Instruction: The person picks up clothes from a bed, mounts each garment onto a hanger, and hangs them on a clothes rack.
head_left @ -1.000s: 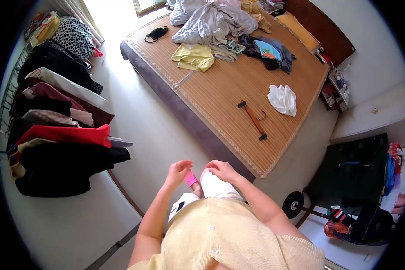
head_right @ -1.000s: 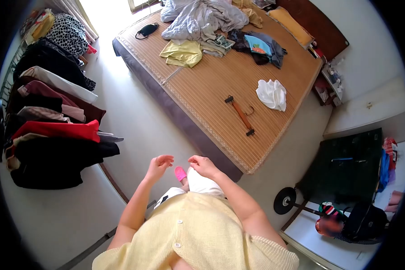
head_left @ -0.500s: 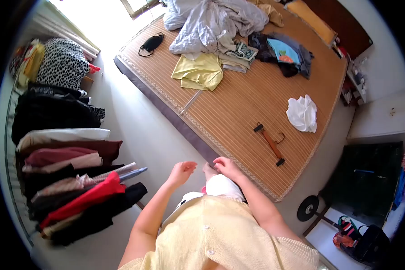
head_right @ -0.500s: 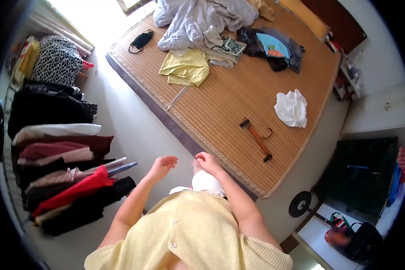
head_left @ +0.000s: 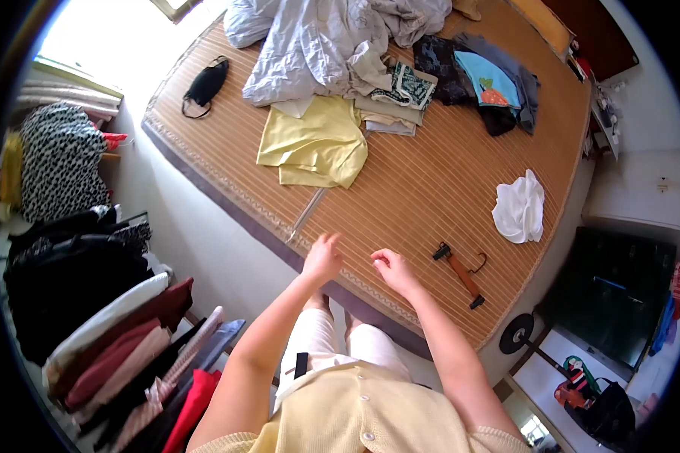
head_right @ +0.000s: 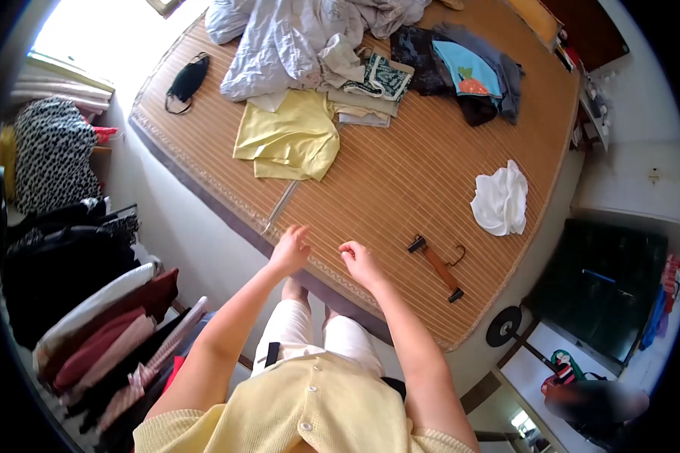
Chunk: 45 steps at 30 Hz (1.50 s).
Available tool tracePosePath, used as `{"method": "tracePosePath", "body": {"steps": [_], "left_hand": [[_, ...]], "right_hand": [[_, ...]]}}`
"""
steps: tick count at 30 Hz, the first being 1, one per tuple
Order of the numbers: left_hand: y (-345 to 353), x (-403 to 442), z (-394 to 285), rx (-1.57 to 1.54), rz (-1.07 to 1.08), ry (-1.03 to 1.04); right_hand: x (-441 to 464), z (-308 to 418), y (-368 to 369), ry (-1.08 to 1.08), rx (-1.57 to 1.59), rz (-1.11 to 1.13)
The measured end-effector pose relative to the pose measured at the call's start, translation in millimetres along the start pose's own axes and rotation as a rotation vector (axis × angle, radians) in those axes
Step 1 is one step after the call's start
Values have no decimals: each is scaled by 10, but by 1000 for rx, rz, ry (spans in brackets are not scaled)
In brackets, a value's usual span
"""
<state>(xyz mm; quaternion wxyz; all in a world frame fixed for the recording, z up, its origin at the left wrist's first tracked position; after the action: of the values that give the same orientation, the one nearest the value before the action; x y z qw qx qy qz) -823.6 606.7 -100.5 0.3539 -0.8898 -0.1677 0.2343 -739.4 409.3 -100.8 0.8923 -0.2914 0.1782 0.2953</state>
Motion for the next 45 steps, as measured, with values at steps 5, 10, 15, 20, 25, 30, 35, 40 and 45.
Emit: {"method": "tracePosePath", "body": {"steps": [5, 10, 15, 20, 25, 30, 35, 40, 45], "left_hand": [[89, 1303, 236, 300, -148, -71], [172, 2108, 223, 441, 38, -420], [568, 2299, 506, 415, -28, -500], [886, 2273, 779, 601, -141, -448], [680, 2336, 567, 677, 18, -518], [687, 2375, 556, 590, 54, -559], [601, 2424, 420, 659, 131, -604], [379, 2266, 211, 619, 130, -548], [302, 1703, -253, 468, -20, -62]], "right_hand": [[830, -26, -157, 12, -84, -87], [2244, 720, -409, -299, -160, -402], [3429, 1595, -536, -585, -588, -705], [4132, 1540, -240, -187, -797, -446], [4008, 1078, -677, -285, -204, -683], [2390, 435, -1445, 49, 713, -589], [1153, -31, -1504, 154, 399, -603], [747, -128, -1383, 144, 1036, -665], [187, 57, -1459, 48, 645, -556]]}}
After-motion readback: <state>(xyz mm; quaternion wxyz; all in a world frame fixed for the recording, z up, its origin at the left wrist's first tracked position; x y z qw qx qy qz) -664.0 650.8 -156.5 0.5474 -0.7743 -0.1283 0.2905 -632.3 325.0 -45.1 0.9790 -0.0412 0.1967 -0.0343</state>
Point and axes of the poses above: each hand's wrist, its own x-axis towards the middle knuckle, its own y-axis out of the palm, z = x × y, the point moved 3 cm from there along x, towards the middle knuckle, and after that the axes turned 13 degrees about -z, right-handed, at the moved point
